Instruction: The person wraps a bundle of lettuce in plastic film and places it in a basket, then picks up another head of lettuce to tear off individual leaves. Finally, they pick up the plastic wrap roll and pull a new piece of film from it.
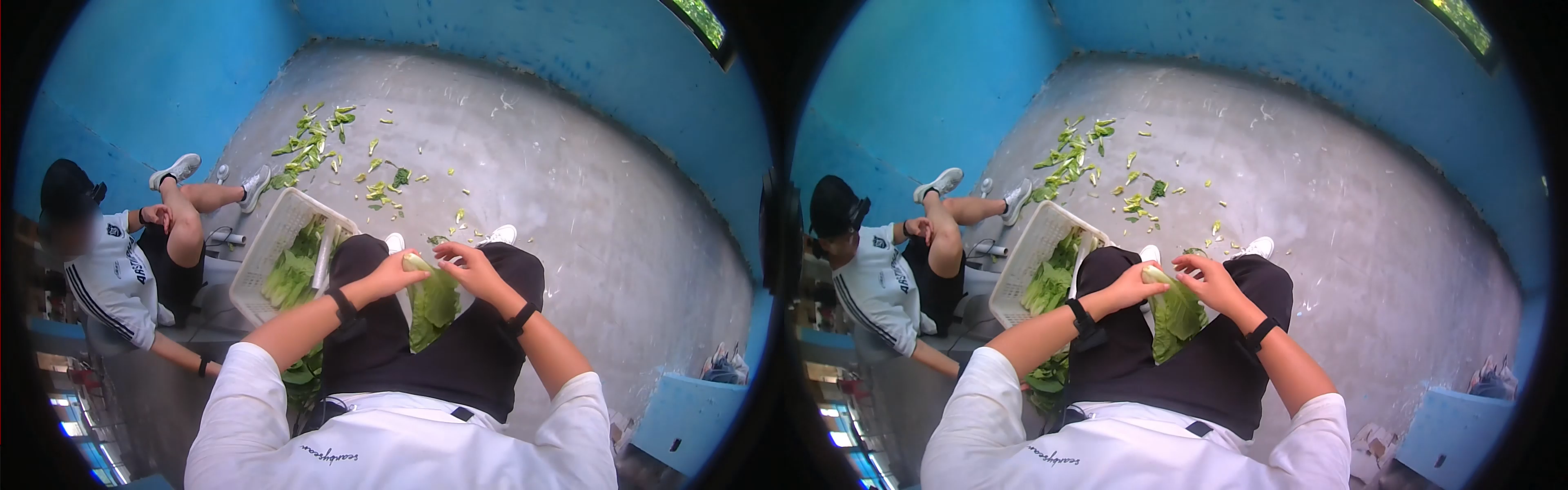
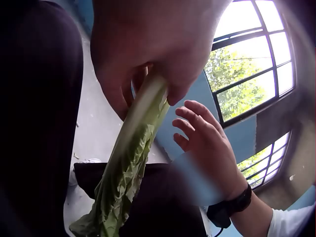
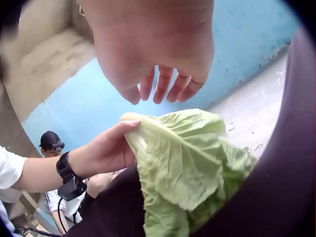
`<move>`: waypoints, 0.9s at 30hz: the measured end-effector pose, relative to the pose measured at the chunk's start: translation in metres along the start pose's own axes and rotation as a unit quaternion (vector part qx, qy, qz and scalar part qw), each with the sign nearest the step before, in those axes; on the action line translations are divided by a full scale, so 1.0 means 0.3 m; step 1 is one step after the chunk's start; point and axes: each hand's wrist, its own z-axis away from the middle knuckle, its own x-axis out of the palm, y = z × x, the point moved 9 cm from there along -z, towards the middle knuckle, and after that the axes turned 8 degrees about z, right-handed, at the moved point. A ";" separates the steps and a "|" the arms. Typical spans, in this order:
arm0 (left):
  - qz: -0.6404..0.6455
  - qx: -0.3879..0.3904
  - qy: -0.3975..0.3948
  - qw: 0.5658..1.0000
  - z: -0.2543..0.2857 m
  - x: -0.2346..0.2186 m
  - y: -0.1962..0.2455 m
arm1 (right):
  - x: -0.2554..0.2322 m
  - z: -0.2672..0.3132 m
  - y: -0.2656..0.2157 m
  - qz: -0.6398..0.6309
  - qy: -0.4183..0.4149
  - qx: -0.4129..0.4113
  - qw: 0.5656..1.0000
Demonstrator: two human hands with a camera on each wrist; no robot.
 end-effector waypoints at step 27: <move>-0.219 0.141 -0.070 0.963 0.143 0.302 0.490 | -0.203 0.262 -0.277 -0.016 -0.004 0.061 0.998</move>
